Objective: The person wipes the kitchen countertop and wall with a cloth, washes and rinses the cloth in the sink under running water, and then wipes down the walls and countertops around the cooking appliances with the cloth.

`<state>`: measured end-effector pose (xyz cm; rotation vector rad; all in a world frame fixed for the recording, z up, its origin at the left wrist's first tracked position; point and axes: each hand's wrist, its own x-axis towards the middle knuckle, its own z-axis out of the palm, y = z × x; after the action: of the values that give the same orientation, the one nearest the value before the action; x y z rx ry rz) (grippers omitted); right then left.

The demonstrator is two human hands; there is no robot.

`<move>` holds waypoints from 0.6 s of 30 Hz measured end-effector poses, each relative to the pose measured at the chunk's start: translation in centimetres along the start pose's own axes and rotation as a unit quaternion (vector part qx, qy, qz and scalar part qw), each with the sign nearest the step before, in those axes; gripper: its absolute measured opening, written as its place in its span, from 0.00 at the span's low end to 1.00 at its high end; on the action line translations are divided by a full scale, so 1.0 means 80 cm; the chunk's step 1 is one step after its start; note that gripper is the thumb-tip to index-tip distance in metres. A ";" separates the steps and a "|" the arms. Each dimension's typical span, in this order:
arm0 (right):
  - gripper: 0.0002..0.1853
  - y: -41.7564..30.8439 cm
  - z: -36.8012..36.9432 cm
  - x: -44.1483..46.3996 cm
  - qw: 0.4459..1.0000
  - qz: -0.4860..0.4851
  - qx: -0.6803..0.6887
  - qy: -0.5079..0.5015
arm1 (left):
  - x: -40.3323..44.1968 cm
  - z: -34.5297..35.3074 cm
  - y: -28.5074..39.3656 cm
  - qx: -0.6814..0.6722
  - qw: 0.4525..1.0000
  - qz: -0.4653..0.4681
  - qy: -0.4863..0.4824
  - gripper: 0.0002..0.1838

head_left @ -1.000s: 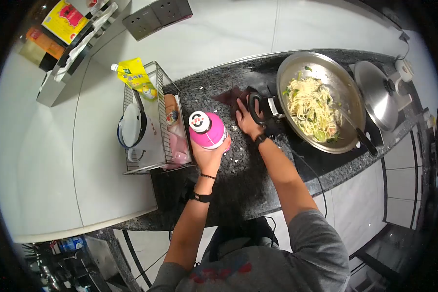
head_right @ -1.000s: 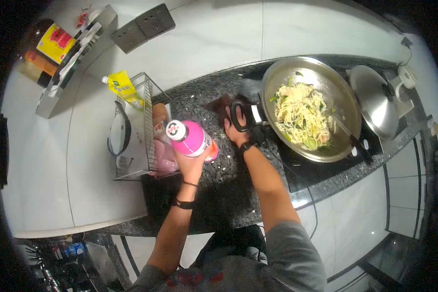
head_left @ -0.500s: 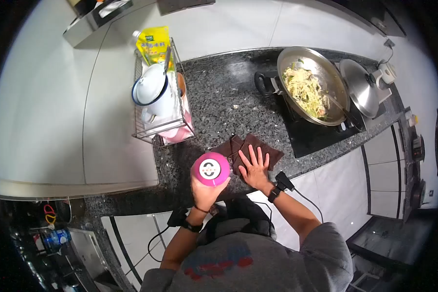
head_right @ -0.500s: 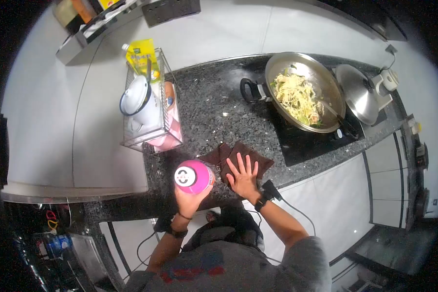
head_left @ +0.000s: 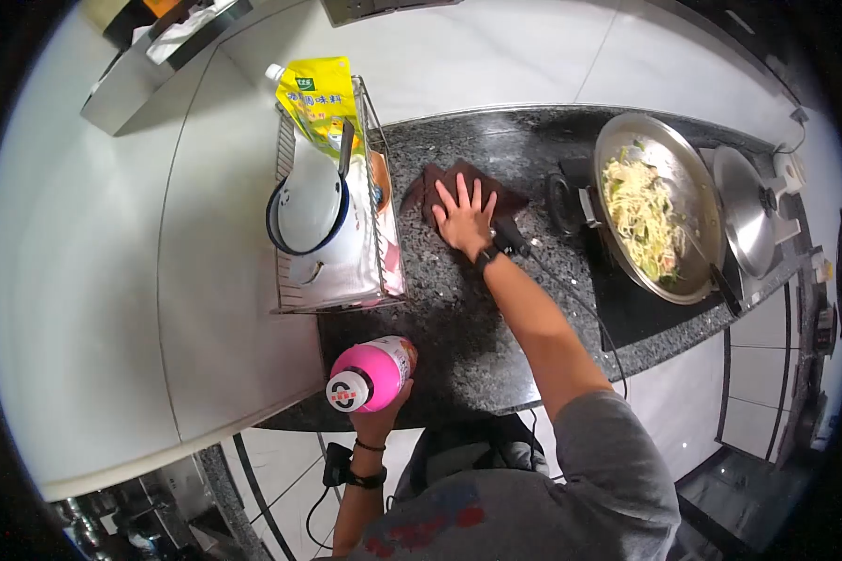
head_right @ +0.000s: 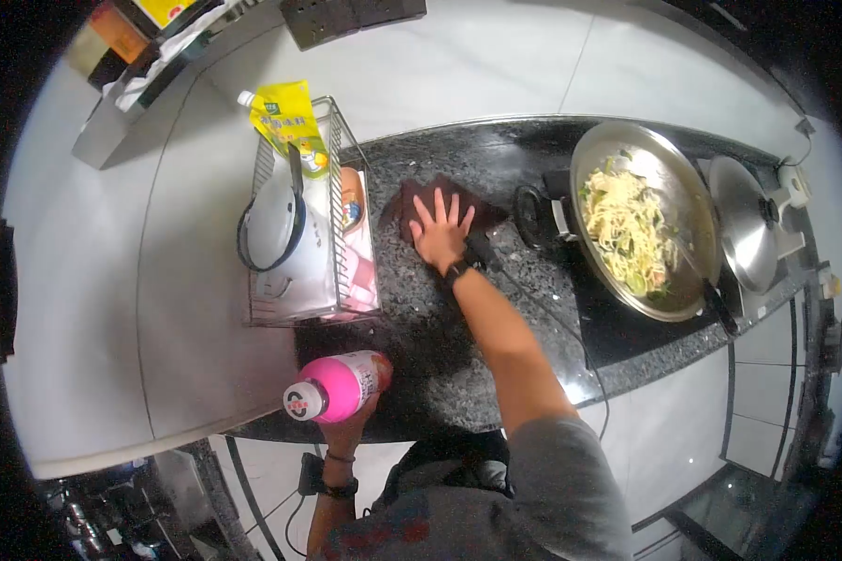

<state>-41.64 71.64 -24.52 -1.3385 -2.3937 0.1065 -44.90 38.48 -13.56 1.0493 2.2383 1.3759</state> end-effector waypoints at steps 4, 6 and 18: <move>0.27 -0.006 0.036 0.066 0.999 0.036 -0.010 0.014 | 0.017 -0.001 0.006 0.140 0.988 0.050 -0.047 0.33; 0.27 -0.005 0.050 0.087 0.999 0.041 -0.002 -0.006 | 0.016 0.005 0.000 0.058 0.998 -0.022 -0.028 0.33; 0.09 -0.028 0.027 0.136 0.939 0.064 0.272 0.199 | 0.014 -0.001 0.003 0.111 0.994 0.019 0.006 0.36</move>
<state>-49.30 79.77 -22.67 -1.1142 -1.7612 0.4530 -45.61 39.32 -13.20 1.1636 2.4357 1.1694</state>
